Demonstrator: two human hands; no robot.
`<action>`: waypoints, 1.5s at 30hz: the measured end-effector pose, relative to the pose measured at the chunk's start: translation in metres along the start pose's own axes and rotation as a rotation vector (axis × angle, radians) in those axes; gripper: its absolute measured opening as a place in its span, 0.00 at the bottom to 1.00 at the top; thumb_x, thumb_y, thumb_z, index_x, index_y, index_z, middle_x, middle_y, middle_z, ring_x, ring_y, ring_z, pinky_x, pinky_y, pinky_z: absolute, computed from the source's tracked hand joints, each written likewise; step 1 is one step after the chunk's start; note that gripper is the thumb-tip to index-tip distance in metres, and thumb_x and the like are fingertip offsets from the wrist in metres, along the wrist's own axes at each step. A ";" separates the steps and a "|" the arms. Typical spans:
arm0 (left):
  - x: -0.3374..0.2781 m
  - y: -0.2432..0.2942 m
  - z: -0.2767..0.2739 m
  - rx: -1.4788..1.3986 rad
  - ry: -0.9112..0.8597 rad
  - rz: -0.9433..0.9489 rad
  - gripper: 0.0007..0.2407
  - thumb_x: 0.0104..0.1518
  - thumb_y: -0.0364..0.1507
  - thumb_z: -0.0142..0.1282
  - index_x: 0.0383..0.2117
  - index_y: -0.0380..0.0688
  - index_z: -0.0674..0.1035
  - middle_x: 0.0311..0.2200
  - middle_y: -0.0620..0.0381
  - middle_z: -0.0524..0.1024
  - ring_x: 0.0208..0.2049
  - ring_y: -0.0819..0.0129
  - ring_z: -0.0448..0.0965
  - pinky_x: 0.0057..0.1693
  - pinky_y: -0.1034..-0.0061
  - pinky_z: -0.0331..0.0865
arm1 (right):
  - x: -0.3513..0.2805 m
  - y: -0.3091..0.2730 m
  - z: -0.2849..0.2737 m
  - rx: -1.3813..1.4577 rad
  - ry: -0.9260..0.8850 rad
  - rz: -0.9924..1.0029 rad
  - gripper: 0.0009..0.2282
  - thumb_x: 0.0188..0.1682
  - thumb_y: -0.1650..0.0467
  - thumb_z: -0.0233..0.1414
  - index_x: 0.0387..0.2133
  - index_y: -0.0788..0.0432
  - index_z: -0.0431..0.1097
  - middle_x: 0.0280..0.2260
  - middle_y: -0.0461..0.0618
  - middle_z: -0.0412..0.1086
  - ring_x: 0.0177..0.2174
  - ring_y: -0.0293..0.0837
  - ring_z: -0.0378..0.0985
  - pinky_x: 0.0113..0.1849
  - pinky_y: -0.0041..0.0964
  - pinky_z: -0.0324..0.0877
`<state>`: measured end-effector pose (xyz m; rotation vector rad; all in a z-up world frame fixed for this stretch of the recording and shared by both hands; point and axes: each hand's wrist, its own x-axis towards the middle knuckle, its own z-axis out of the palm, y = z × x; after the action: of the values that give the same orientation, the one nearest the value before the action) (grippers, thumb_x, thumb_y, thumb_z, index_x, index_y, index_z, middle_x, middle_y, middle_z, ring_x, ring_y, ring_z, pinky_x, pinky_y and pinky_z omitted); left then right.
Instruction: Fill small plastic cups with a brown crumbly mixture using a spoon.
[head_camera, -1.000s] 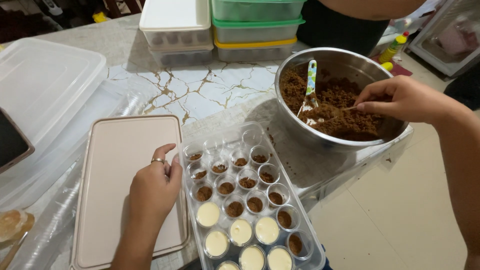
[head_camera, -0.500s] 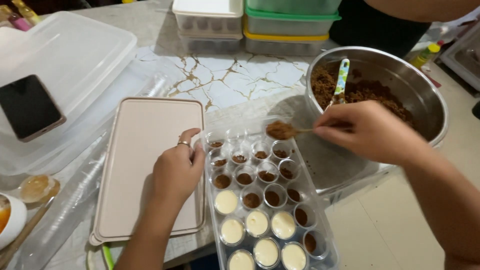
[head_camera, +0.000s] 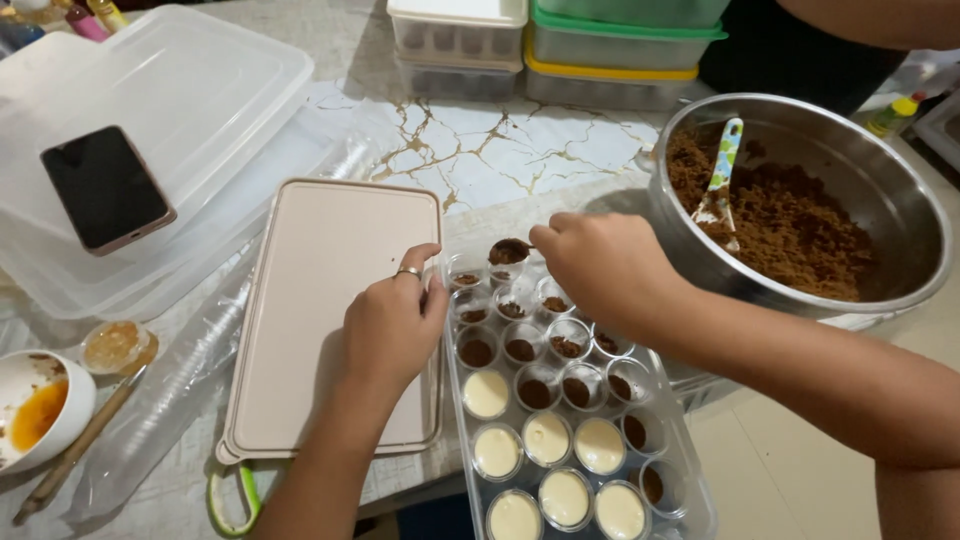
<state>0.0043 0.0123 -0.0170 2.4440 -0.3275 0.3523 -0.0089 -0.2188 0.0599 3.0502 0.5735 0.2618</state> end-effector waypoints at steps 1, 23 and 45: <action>0.000 0.000 0.000 -0.007 0.008 0.015 0.14 0.60 0.33 0.51 0.51 0.51 0.79 0.16 0.49 0.77 0.22 0.48 0.80 0.34 0.56 0.72 | -0.003 -0.001 0.004 -0.037 0.045 -0.051 0.05 0.44 0.73 0.52 0.32 0.60 0.73 0.29 0.53 0.75 0.27 0.57 0.80 0.26 0.51 0.73; 0.000 0.004 -0.003 0.024 -0.047 -0.046 0.14 0.60 0.35 0.52 0.52 0.56 0.79 0.20 0.47 0.79 0.25 0.47 0.81 0.35 0.55 0.73 | -0.154 0.196 -0.021 -0.149 0.303 0.488 0.08 0.59 0.66 0.60 0.45 0.56 0.79 0.37 0.53 0.79 0.35 0.45 0.84 0.40 0.36 0.77; 0.009 0.034 -0.021 0.112 -0.251 -0.364 0.16 0.62 0.37 0.49 0.55 0.57 0.78 0.19 0.51 0.79 0.21 0.60 0.82 0.34 0.63 0.74 | -0.143 0.268 -0.040 0.200 -0.283 0.788 0.09 0.48 0.67 0.59 0.39 0.54 0.84 0.34 0.53 0.83 0.33 0.46 0.85 0.41 0.43 0.78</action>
<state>-0.0019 -0.0019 0.0206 2.5961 0.0384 -0.0973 -0.0507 -0.5208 0.0915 3.2440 -0.6685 -0.2358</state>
